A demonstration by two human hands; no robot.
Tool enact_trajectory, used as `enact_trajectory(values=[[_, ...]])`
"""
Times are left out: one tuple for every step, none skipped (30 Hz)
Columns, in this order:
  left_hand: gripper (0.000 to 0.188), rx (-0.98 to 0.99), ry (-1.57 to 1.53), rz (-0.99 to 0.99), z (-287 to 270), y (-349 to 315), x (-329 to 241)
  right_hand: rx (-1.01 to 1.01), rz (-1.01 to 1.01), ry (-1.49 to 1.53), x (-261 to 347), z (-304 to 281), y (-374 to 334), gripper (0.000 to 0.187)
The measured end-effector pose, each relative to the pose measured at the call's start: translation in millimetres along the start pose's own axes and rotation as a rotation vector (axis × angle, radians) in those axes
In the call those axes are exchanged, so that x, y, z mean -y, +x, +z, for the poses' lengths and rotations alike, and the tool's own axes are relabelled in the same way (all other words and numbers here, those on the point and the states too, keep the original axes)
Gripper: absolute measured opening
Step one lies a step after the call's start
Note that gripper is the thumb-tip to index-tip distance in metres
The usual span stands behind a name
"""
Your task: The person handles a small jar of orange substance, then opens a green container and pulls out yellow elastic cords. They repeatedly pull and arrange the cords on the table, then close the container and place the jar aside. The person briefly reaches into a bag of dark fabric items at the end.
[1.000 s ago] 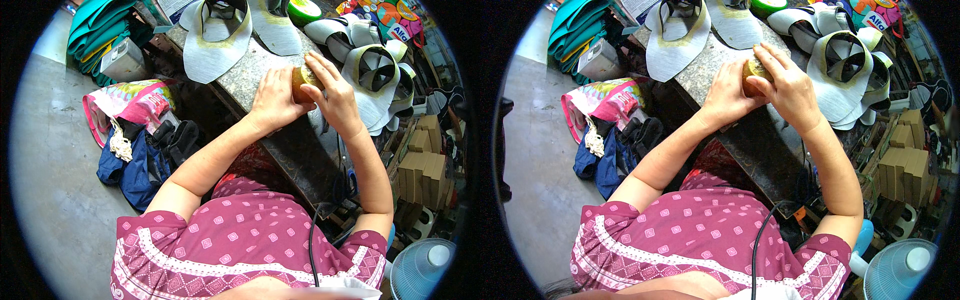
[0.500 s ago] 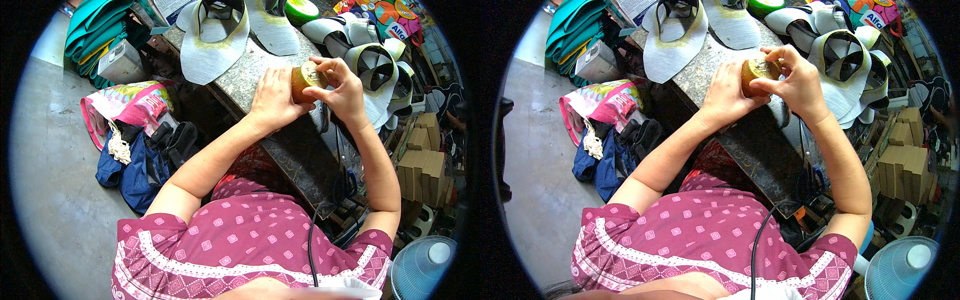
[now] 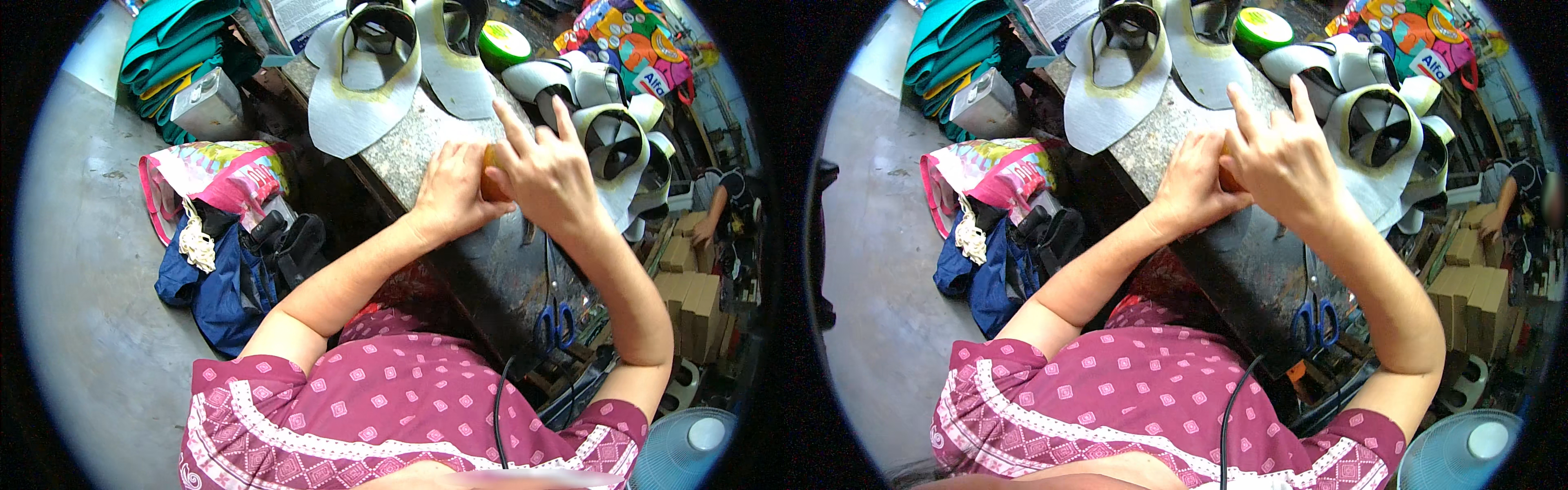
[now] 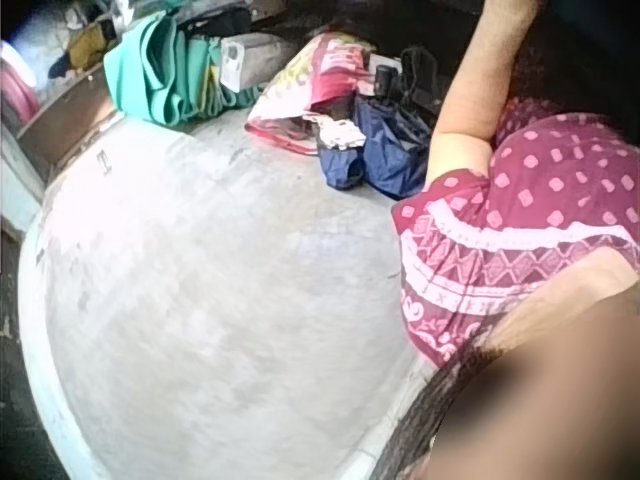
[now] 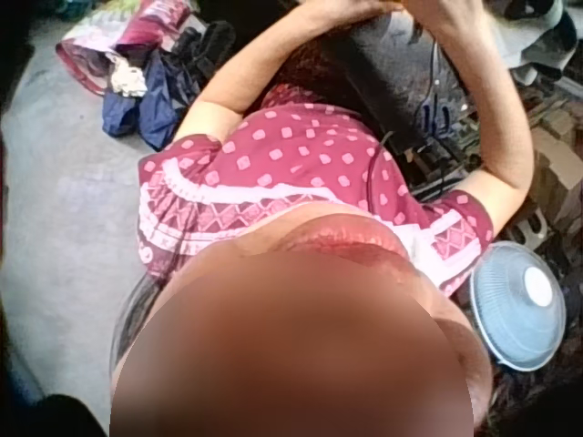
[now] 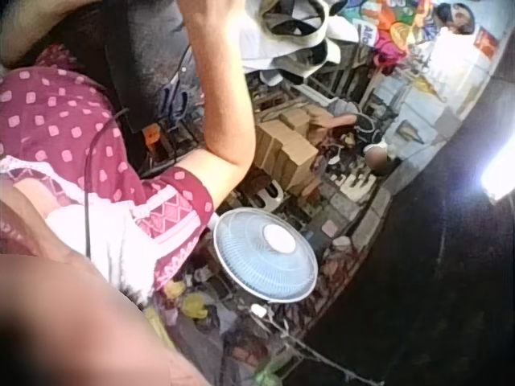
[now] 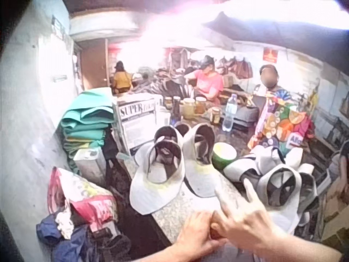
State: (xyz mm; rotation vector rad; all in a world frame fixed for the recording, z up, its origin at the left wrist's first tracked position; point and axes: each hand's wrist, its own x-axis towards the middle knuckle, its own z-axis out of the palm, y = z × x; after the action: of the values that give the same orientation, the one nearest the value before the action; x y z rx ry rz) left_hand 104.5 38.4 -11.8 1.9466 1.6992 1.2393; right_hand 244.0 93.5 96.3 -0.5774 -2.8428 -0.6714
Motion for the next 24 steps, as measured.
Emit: enact_trajectory(values=[[0.078,-0.021,-0.019,0.027,0,0,1,-0.01,0.025,0.015,2,2,-4,0.034],[0.078,-0.043,-0.042,0.058,0,0,1,-0.037,0.046,0.038,4,5,-9,0.034],[0.079,-0.049,-0.033,0.056,1,0,1,-0.044,0.077,0.101,6,8,-15,0.036],[0.08,-0.051,-0.024,0.054,2,0,2,-0.066,0.101,0.142,6,12,-19,0.038],[0.081,-0.05,-0.017,0.051,3,0,2,-0.116,0.12,0.19,8,17,-23,0.04],[0.081,-0.071,-0.022,0.063,3,-1,3,-0.166,0.139,0.237,9,21,-26,0.043],[0.082,-0.092,-0.029,0.075,4,-1,3,-0.123,0.188,0.364,8,24,-29,0.047],[0.083,-0.105,-0.037,0.084,4,-1,4,-0.124,0.238,0.55,6,27,-32,0.047],[0.083,-0.107,-0.035,0.088,4,-2,4,-0.125,0.289,0.737,2,29,-33,0.047],[0.083,-0.1,-0.036,0.087,5,-2,4,-0.109,0.341,0.93,-1,31,-34,0.047],[0.083,-0.092,-0.037,0.086,5,-2,4,-0.11,0.408,1.114,-9,32,-33,0.049],[0.083,-0.071,-0.018,0.065,4,-2,4,-0.171,0.531,1.346,-12,31,-35,0.059],[0.084,-0.051,0.001,0.045,4,-2,3,-0.282,0.588,1.563,-17,30,-35,0.067],[0.084,-0.05,0.013,0.037,4,-3,3,-0.387,0.639,1.797,-20,29,-35,0.076],[0.085,-0.034,0.011,0.011,4,-2,2,-0.437,0.612,1.966,-23,27,-35,0.09],[0.085,-0.02,0.014,-0.004,4,-1,2,-0.226,0.668,1.869,-23,26,-33,0.091],[0.085,-0.028,0.013,0.004,3,-1,1,-0.034,0.648,1.748,-21,25,-32,0.093],[0.085,-0.036,0.013,0.012,3,-1,1,0.185,0.709,1.597,-20,24,-30,0.095],[0.085,-0.019,0.015,-0.002,3,-1,1,0.224,0.737,1.656,-17,23,-29,0.101],[0.085,-0.022,0.008,0.011,2,0,1,0.119,0.677,1.704,-20,19,-30,0.101],[0.085,-0.025,0.002,0.021,2,0,1,0.088,0.647,1.741,-23,17,-31,0.101],[0.085,-0.037,-0.005,0.041,1,-1,1,0.027,0.656,1.776,-27,14,-33,0.101],[0.085,-0.021,-0.002,0.027,1,-1,2,-0.032,0.627,1.972,-28,13,-34,0.1],[0.085,-0.019,-0.002,0.024,1,-1,2,0.051,0.636,2.005,-27,16,-34,0.099]])
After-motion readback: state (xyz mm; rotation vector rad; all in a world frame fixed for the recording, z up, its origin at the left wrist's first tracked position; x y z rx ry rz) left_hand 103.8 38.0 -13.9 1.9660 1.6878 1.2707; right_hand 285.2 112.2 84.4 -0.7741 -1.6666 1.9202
